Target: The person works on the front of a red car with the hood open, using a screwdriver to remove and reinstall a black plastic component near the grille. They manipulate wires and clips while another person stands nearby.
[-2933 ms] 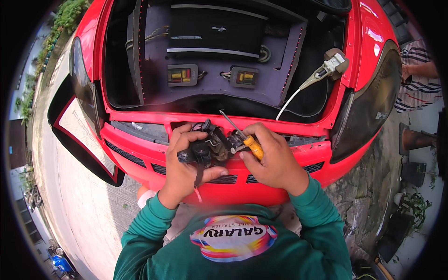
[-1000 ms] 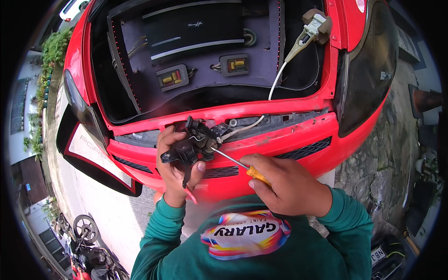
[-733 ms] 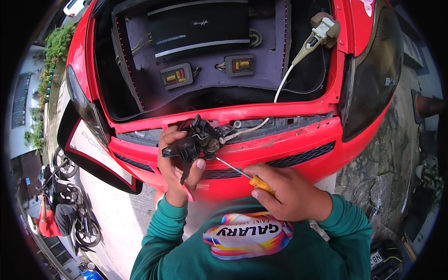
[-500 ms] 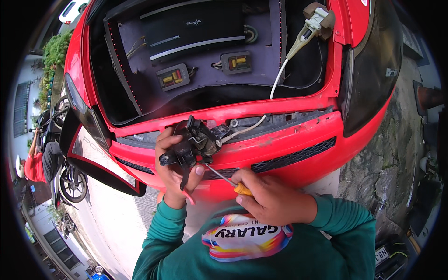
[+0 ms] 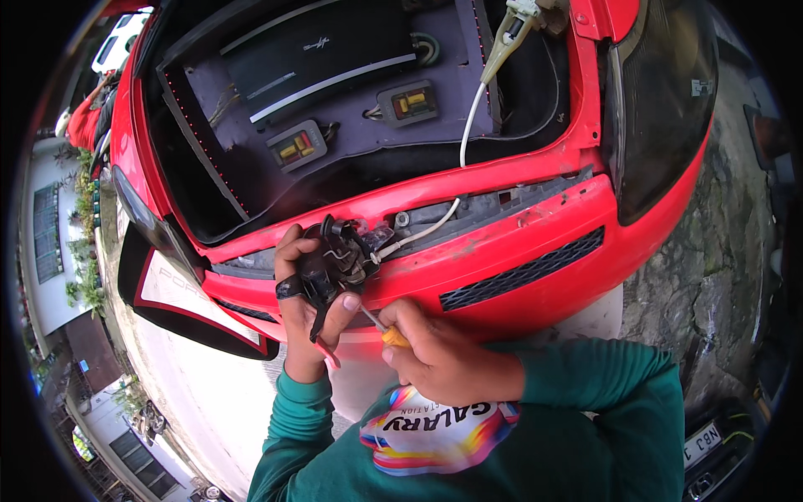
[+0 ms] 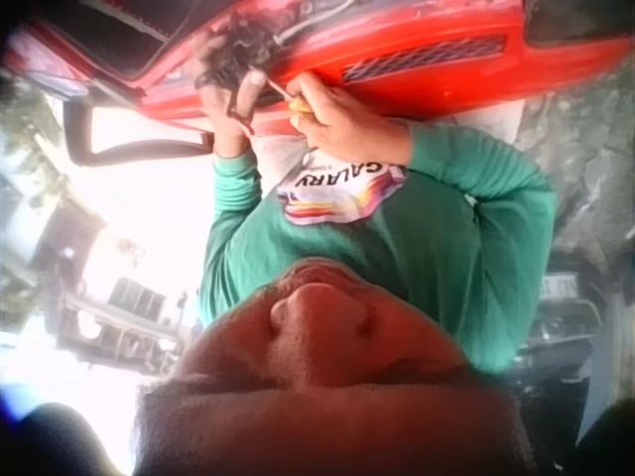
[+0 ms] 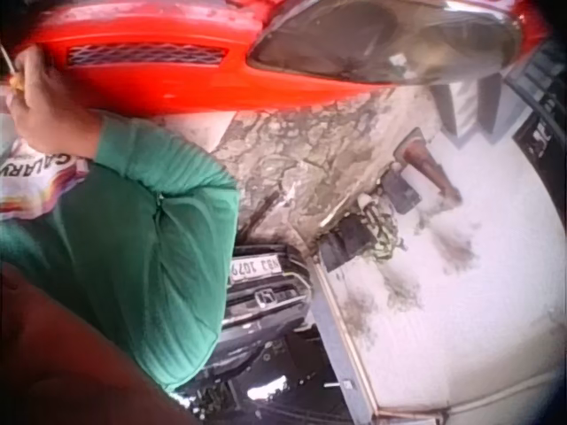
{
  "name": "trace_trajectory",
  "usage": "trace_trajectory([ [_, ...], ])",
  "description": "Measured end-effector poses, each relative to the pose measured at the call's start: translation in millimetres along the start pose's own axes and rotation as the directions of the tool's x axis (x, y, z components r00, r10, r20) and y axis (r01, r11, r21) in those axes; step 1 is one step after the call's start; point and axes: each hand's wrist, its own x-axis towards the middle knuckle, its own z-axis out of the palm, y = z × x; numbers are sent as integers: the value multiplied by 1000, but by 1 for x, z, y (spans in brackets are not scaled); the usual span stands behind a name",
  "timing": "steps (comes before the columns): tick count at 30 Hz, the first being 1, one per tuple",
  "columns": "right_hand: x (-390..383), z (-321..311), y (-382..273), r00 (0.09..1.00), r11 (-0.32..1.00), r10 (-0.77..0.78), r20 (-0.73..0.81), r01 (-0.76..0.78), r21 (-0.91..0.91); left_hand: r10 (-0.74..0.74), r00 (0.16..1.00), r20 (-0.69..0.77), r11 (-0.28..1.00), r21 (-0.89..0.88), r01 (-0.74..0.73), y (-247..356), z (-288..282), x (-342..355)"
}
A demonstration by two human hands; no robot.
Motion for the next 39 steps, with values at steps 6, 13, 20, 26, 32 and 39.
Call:
trace_trajectory([
  [6, 9, 14, 8, 998, 996, 41, 42, -44, 74, -31, 997, 73, 998, -60, 35, 6, 6, 4],
  [13, 21, 20, 11, 997, 998, -46, 58, 44, 35, -122, 991, 50, 990, -70, 125, 12, 11, 6],
  [20, 40, 42, 34, 958, 966, -253, -132, 242, -96, -201, 960, 196, 957, -171, 236, 23, -3, 10],
  [26, 51, 41, 23, 994, 996, -86, -73, 84, -27, -199, 965, 171, 965, -135, 223, 24, -2, 11],
  [32, 58, 41, 23, 1000, 998, 19, 2, -19, 52, -140, 971, 196, 984, -79, 158, 26, -3, 15],
  [39, 63, 39, 27, 997, 998, -65, -32, 65, -8, -159, 963, 217, 970, -149, 193, 16, -8, 13],
])
